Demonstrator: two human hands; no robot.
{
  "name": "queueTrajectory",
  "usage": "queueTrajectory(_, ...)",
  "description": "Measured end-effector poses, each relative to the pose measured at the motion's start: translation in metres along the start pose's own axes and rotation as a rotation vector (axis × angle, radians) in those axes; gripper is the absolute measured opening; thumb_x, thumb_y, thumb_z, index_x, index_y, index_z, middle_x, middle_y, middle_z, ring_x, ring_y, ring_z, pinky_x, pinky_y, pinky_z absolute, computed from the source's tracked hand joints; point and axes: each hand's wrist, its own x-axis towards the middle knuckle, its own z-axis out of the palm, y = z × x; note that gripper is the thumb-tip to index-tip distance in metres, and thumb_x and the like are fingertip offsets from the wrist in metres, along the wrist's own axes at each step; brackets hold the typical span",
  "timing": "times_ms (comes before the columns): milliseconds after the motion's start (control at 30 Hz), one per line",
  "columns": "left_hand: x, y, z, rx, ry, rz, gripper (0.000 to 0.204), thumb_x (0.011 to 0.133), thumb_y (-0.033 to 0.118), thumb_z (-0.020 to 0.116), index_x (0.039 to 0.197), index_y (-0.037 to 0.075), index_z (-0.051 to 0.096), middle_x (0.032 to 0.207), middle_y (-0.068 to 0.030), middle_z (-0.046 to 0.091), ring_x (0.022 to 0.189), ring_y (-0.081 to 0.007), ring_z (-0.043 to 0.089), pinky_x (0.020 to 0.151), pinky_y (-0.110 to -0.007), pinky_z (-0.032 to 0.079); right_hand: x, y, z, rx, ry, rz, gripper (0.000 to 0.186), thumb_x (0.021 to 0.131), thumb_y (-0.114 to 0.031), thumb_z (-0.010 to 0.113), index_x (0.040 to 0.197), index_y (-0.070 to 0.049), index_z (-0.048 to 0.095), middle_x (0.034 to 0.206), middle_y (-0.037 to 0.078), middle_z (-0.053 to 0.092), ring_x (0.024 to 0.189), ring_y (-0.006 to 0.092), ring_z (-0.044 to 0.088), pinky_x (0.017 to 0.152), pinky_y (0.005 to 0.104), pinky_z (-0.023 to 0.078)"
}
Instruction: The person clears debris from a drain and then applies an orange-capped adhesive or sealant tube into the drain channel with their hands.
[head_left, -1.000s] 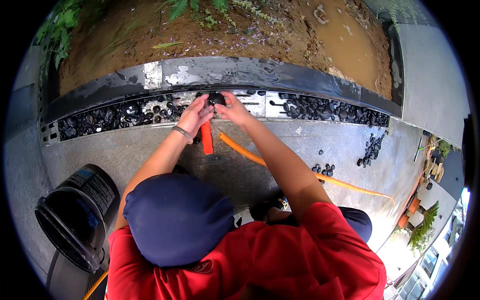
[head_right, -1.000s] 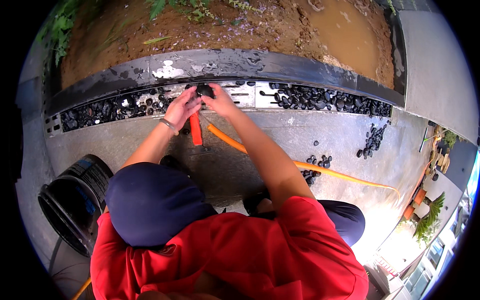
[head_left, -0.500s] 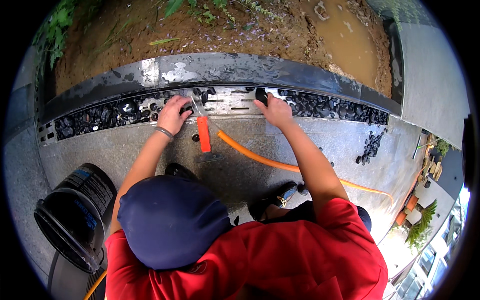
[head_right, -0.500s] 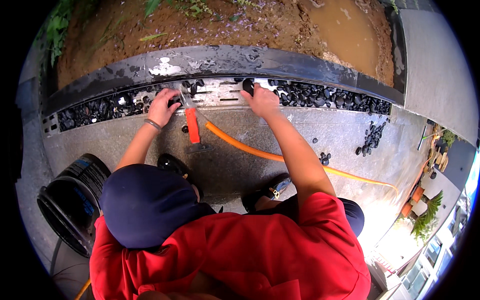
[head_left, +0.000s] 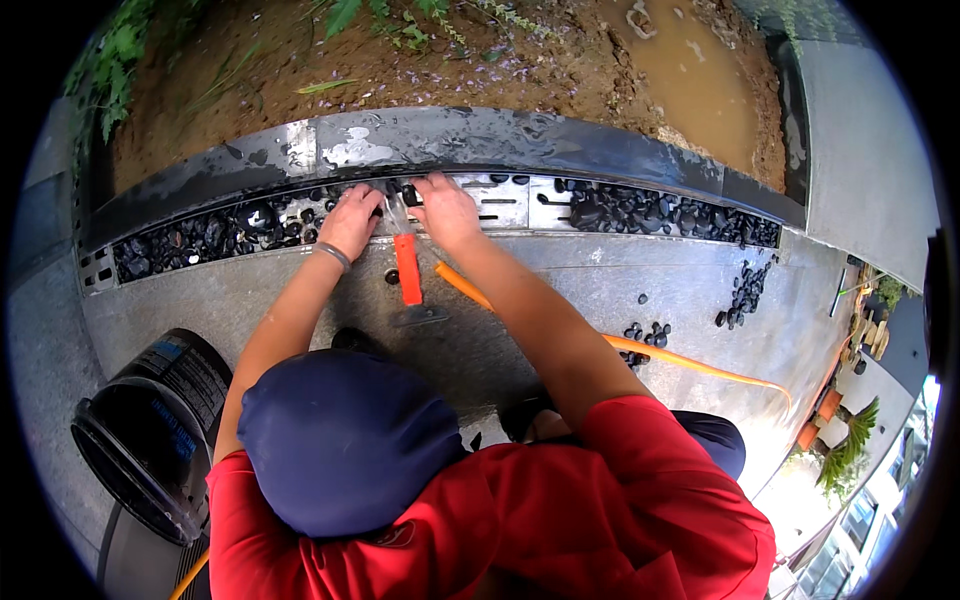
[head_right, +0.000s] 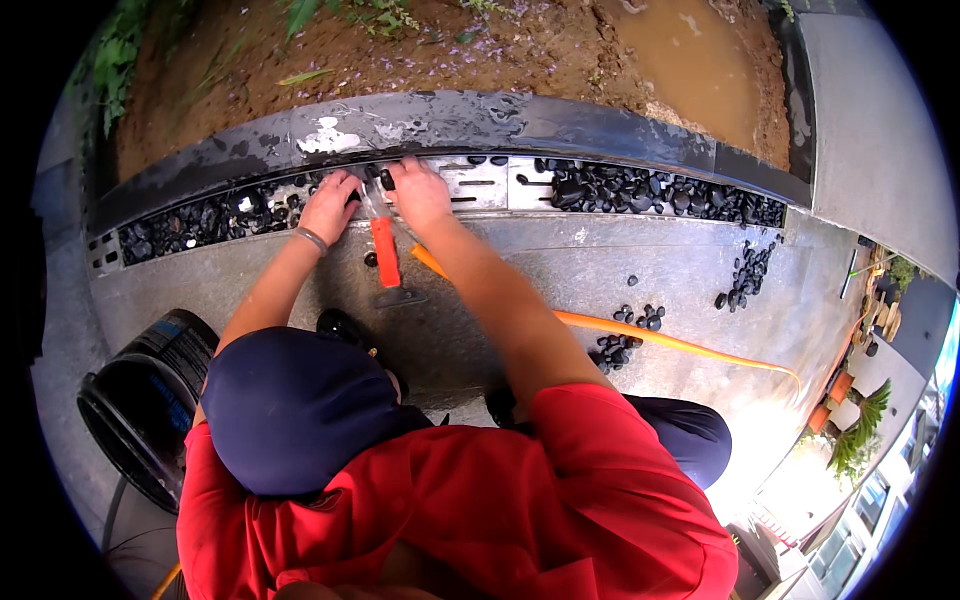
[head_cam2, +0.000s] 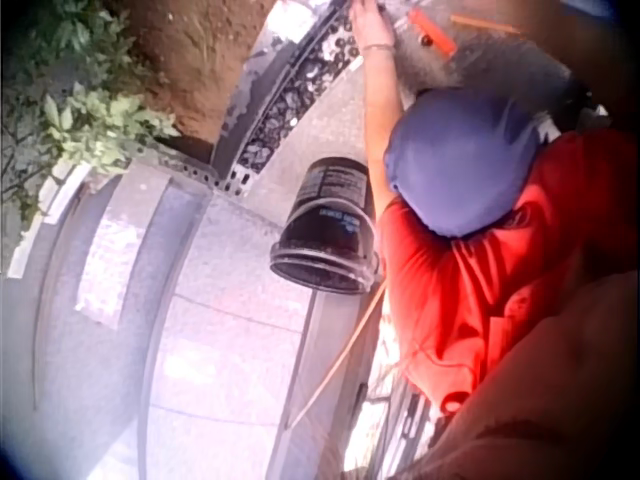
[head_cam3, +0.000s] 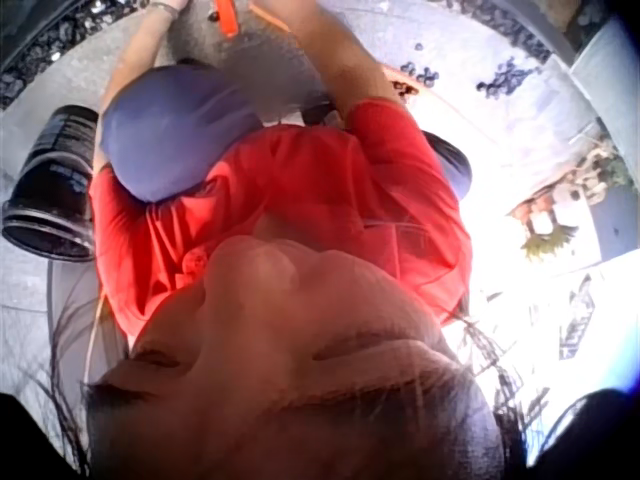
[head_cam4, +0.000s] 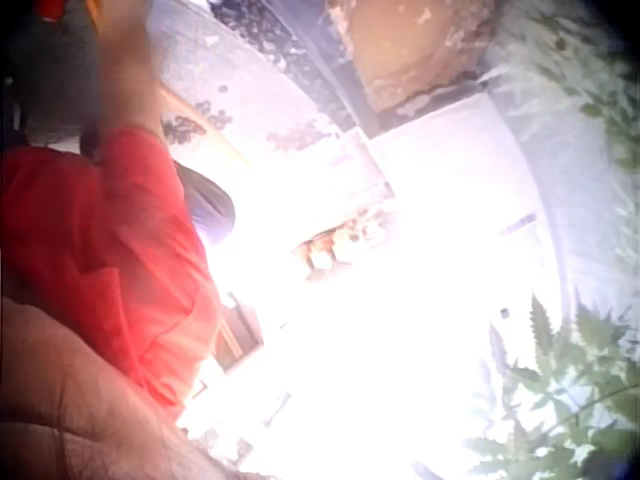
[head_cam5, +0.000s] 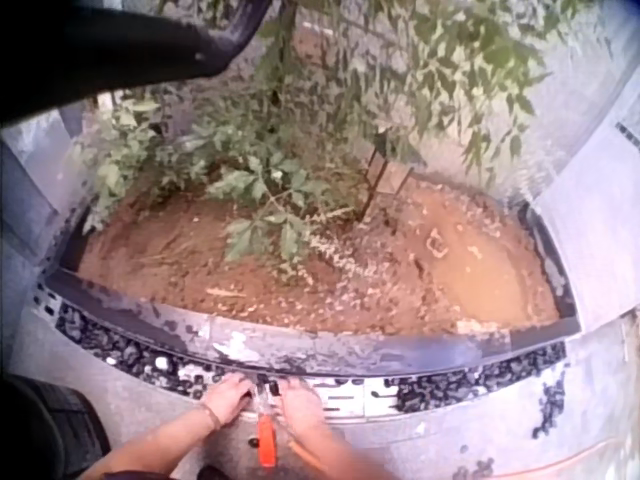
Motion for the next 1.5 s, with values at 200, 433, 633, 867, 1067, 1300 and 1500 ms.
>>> queueTrajectory(200,-0.011,-0.004,-0.006,0.051,0.029,-0.060,0.030,0.076,-0.001,0.071,0.102,0.007,0.059,0.106,-0.0128,0.058,0.103,-0.0363,0.056,0.089,-0.043,0.049,-0.004,-0.016,0.023,-0.007,0.065,0.030,0.028,0.075,-0.022,0.078,0.101,-0.015,0.070,0.112,0.005,0.058,0.106,0.0269,0.059,0.087,0.0397,0.054)
queueTrajectory(433,-0.008,-0.014,-0.002,0.057,0.043,0.014,0.024,0.079,0.003,0.069,0.101,0.007,0.060,0.102,-0.0133,0.060,0.101,-0.0362,0.057,0.086,-0.044,0.050,0.001,-0.020,0.033,-0.071,0.031,0.009,0.022,0.077,-0.017,0.072,0.098,-0.017,0.069,0.114,0.004,0.059,0.106,0.0262,0.061,0.086,0.0412,0.054)
queueTrajectory(633,-0.004,-0.011,0.000,0.011,0.040,-0.011,0.024,0.080,0.002,0.068,0.102,0.006,0.061,0.099,-0.0142,0.063,0.098,-0.0371,0.059,0.084,-0.044,0.051,0.001,-0.012,0.028,0.007,0.047,-0.036,0.020,0.080,-0.010,0.064,0.099,-0.013,0.067,0.109,0.007,0.063,0.106,0.0276,0.061,0.085,0.0420,0.054)
queueTrajectory(867,0.006,-0.009,0.000,0.098,0.034,-0.002,0.025,0.080,0.001,0.066,0.104,0.007,0.061,0.100,-0.0147,0.065,0.099,-0.0374,0.061,0.084,-0.044,0.051,0.009,0.005,0.019,-0.069,-0.017,-0.048,0.028,0.081,-0.010,0.068,0.108,-0.011,0.063,0.105,0.011,0.065,0.102,0.0308,0.064,0.085,0.0421,0.054)
queueTrajectory(1067,0.001,-0.012,-0.003,-0.111,0.144,-0.094,0.027,0.078,-0.003,0.065,0.104,0.006,0.064,0.094,-0.0158,0.066,0.090,-0.0369,0.064,0.080,-0.044,0.053,0.007,-0.012,0.024,-0.122,-0.156,0.007,0.025,0.090,-0.010,0.054,0.113,-0.012,0.063,0.116,0.014,0.061,0.099,0.0308,0.067,0.083,0.0419,0.056)
queueTrajectory(1300,0.013,-0.003,-0.006,-0.735,0.015,-0.504,0.015,0.090,0.002,0.068,0.103,0.005,0.062,0.086,-0.0016,0.066,0.078,-0.0097,0.065,0.067,-0.026,0.056,0.009,0.013,0.023,-0.012,-0.083,-0.062,0.013,0.082,-0.008,0.067,0.092,-0.006,0.058,0.094,0.016,0.063,0.085,0.0380,0.066,0.073,0.0467,0.054)
queueTrajectory(1500,0.029,0.061,0.014,-1.128,-0.179,-0.434,0.015,0.093,0.002,0.065,0.105,0.006,0.059,0.089,0.0005,0.065,0.081,-0.0075,0.065,0.069,-0.024,0.057,-0.016,0.070,-0.077,-0.020,-0.064,0.060,0.006,0.079,-0.007,0.063,0.082,-0.006,0.058,0.080,0.018,0.067,0.080,0.0396,0.066,0.073,0.0494,0.052)
